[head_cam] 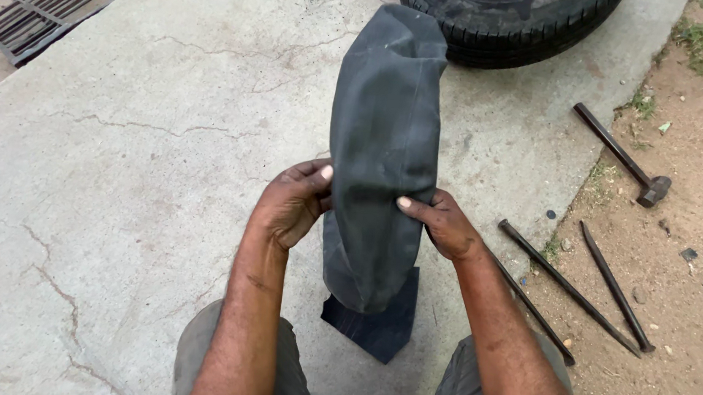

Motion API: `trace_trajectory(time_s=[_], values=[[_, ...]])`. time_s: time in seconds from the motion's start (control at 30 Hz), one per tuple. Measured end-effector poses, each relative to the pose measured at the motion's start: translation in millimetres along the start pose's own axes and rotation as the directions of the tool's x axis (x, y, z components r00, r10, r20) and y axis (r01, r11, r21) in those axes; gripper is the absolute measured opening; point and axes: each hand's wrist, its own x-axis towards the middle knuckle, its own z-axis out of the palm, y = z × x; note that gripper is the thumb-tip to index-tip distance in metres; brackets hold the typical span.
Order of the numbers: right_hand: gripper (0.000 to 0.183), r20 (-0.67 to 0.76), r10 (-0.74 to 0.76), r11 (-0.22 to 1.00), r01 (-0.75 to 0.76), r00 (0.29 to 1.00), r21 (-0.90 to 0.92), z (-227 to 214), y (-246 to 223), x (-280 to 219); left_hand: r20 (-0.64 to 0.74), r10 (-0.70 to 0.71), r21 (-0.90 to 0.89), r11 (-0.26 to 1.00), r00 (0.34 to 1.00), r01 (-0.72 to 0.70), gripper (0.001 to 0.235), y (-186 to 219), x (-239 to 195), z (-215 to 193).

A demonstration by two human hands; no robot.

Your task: The person kneels on a concrete surface and manipulates a black rubber inner tube, stretching and folding it. They then place the inner tube into a car tire and proceed to push the tube's edges into the tire's inner rim, working around the circumference to seat it.

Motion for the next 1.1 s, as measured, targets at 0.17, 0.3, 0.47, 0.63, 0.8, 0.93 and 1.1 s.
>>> trace_trajectory(time_s=[0.17, 0.3, 0.47, 0.63, 0.8, 0.93, 1.1], values=[[0.045, -0.082, 0.114, 0.98, -0.126, 0.99, -0.156, 1, 12, 6, 0.156, 0.04, -0.011, 0.999, 0.987, -0.039, 0.037, -9, 8, -2], [0.043, -0.08, 0.061, 0.992, -0.069, 0.995, -0.105, -2, 17, 8, 0.011, 0.071, 0.141, 0.987, 0.997, -0.071, 0.054, -4, 6, -3], [0.043, -0.168, -0.032, 0.999, 0.029, 0.985, -0.02, -1, 16, 14, 0.09, -0.013, 0.297, 0.955, 0.996, -0.015, 0.069, 2, 0, -3], [0.046, -0.171, 0.003, 0.999, -0.012, 0.985, -0.052, 1, 18, 19, 0.002, -0.001, 0.529, 0.848, 1.0, 0.0, 0.057, -15, 12, 3], [0.046, -0.189, -0.022, 1.0, 0.025, 0.982, 0.012, 12, 21, 20, -0.027, 0.013, 0.748, 0.663, 1.0, 0.012, 0.033, -37, 19, 10], [0.043, -0.275, -0.021, 1.0, 0.018, 0.961, -0.013, 10, 12, 18, -0.061, 0.135, 0.776, 0.63, 0.989, -0.038, 0.033, -44, 20, 13], [0.048, -0.333, -0.141, 0.962, 0.209, 0.932, 0.176, 2, -14, 13, -0.038, 0.243, 0.523, 0.831, 0.969, -0.188, 0.054, -29, 16, 4]])
